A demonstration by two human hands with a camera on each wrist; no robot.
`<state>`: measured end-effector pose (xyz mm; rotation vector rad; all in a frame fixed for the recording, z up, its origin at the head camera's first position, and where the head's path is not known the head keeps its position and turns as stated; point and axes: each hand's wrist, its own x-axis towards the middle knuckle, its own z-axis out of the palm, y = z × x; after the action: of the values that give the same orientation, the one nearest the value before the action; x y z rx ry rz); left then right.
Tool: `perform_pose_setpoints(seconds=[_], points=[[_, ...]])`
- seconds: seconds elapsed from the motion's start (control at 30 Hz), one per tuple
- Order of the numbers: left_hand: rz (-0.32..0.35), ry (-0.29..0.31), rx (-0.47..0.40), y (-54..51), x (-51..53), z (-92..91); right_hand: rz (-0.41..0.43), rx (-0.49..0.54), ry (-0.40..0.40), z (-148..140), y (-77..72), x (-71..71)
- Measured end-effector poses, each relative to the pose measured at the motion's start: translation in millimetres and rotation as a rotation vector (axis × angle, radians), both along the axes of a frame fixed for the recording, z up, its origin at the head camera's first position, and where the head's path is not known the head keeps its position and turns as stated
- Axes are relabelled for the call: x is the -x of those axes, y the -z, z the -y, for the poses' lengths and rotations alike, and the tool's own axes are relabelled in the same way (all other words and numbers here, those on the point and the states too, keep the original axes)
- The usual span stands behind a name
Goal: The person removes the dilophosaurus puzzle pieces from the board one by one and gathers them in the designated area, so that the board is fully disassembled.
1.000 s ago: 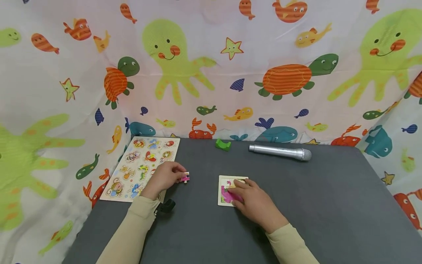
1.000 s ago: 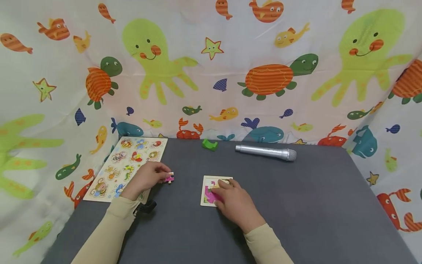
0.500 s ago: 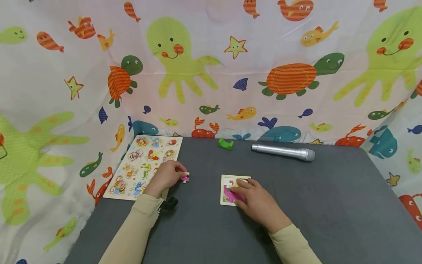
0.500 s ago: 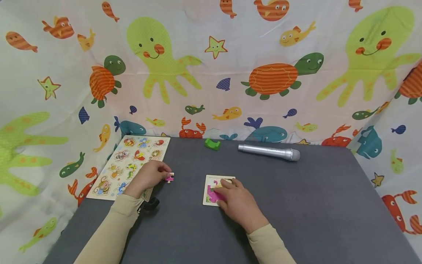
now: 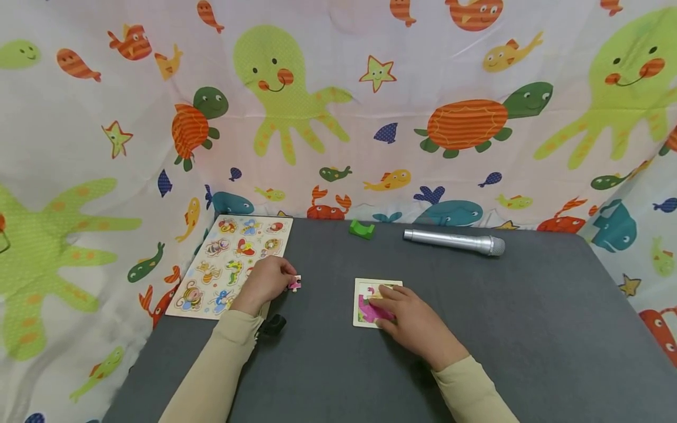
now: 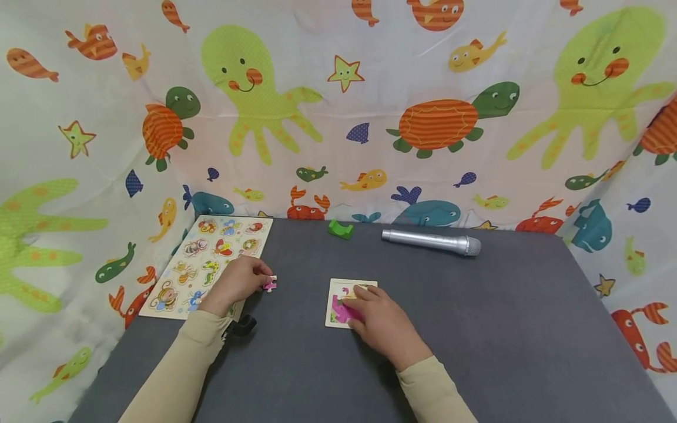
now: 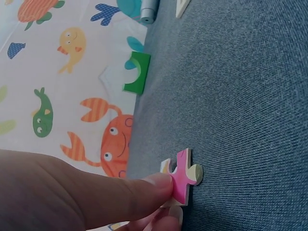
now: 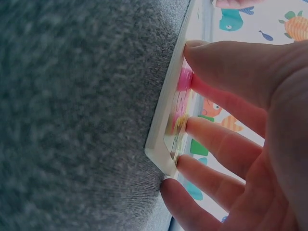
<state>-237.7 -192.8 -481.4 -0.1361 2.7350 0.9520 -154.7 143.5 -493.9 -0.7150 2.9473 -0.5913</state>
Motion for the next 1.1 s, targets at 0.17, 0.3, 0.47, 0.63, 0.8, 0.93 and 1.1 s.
perform_pose_setpoints(seconds=[0.17, 0.3, 0.47, 0.63, 0.8, 0.93, 1.1], points=[[-0.034, 0.024, 0.028, 1.0, 3.3, -11.4, 0.013, -0.008, 0.028, -6, -2.0, -1.0], [-0.149, 0.095, 0.025, -0.4, -0.6, -26.4, 0.025, -0.004, 0.032, -5, -0.4, -0.8], [-0.248, 0.285, -0.008, 1.7, -11.2, -72.9, 0.028, 0.004, 0.037, -2, 3.3, -1.3], [-0.206, 0.375, -0.052, 4.0, -11.8, -117.8, 0.02, 0.021, 0.032, 0, 5.3, -1.7], [-0.121, 0.343, -0.058, 7.1, -13.1, -137.0, 0.014, 0.045, 0.013, 2, 6.3, -2.8], [-0.1, 0.309, -0.049, 9.4, -13.8, -142.5, -0.007, 0.046, 0.012, 2, 4.3, -2.7], [-0.101, 0.29, -0.064, 10.8, -10.9, -146.0, -0.019, 0.041, 0.023, -1, 0.3, 0.2]])
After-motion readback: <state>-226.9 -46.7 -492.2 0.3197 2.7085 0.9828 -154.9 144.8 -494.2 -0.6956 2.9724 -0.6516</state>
